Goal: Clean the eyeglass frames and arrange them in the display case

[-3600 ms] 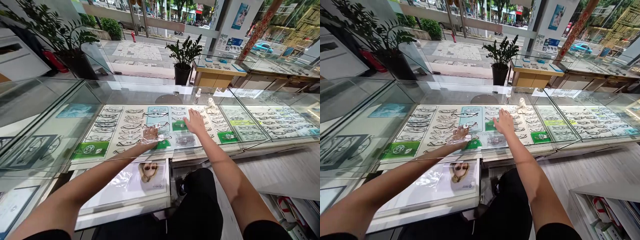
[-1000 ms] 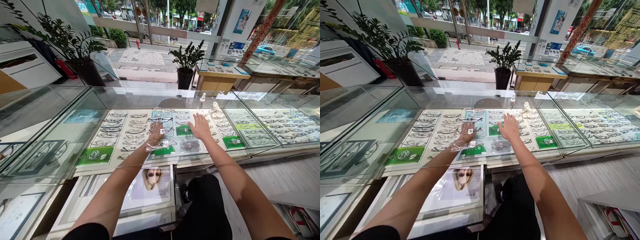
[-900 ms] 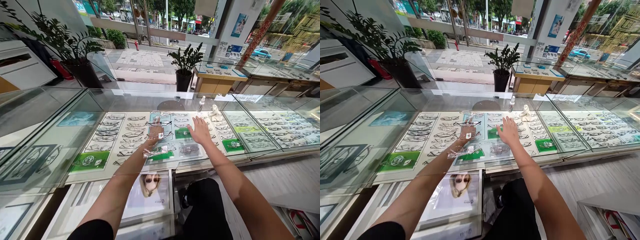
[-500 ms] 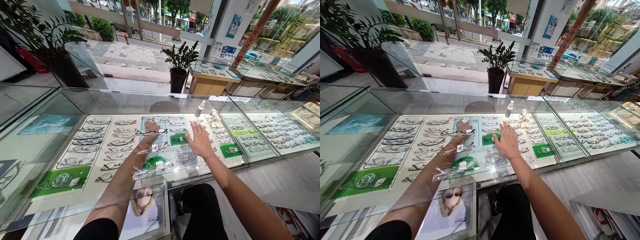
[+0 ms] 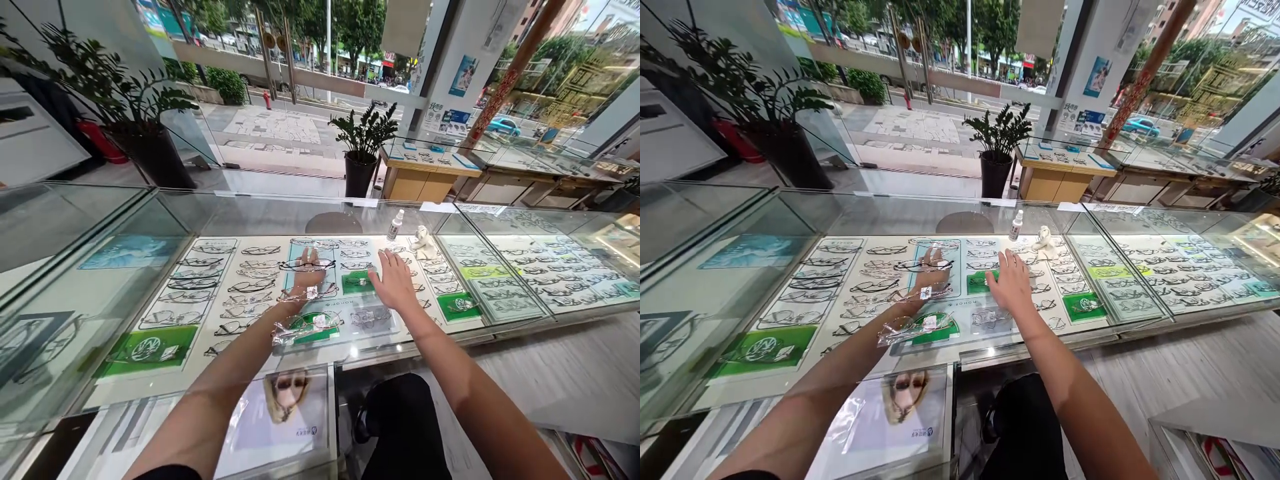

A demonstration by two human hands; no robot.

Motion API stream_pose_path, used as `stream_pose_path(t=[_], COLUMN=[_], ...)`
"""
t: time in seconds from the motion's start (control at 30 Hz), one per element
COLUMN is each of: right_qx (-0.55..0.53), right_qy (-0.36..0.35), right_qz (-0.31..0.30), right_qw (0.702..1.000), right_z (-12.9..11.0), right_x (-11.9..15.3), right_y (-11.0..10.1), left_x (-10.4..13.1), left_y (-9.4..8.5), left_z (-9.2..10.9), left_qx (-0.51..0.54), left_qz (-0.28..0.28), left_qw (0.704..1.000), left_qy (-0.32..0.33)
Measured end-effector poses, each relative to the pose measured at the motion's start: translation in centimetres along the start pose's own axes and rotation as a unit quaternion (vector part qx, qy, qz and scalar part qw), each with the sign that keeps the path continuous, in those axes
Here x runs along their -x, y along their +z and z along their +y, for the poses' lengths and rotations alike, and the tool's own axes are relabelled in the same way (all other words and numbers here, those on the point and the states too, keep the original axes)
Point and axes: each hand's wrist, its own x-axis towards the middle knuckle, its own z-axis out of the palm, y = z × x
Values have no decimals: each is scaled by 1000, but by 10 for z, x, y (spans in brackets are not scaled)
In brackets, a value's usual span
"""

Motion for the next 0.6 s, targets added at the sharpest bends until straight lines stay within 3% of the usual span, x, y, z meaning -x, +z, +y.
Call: stream_pose_path(t=[0.2, 0.4, 0.5, 0.6], right_qx=[-3, 2, -5, -13], right_qy=[-6, -16, -17, -16], right_qz=[-2, 8, 4, -2], right_qw=[1000, 1000, 1000, 1000], right_z=[2, 6, 7, 8], right_x=[0, 1, 1, 1], right_y=[1, 3, 3, 2], left_x=[84, 182, 232, 271], left_y=[-15, -34, -61, -110], left_z=[26, 56, 73, 94], left_qx=[-43, -54, -49, -3], left_qz=[-21, -113, -208, -292], left_qw=[998, 992, 975, 948], left_qy=[-44, -9, 58, 128])
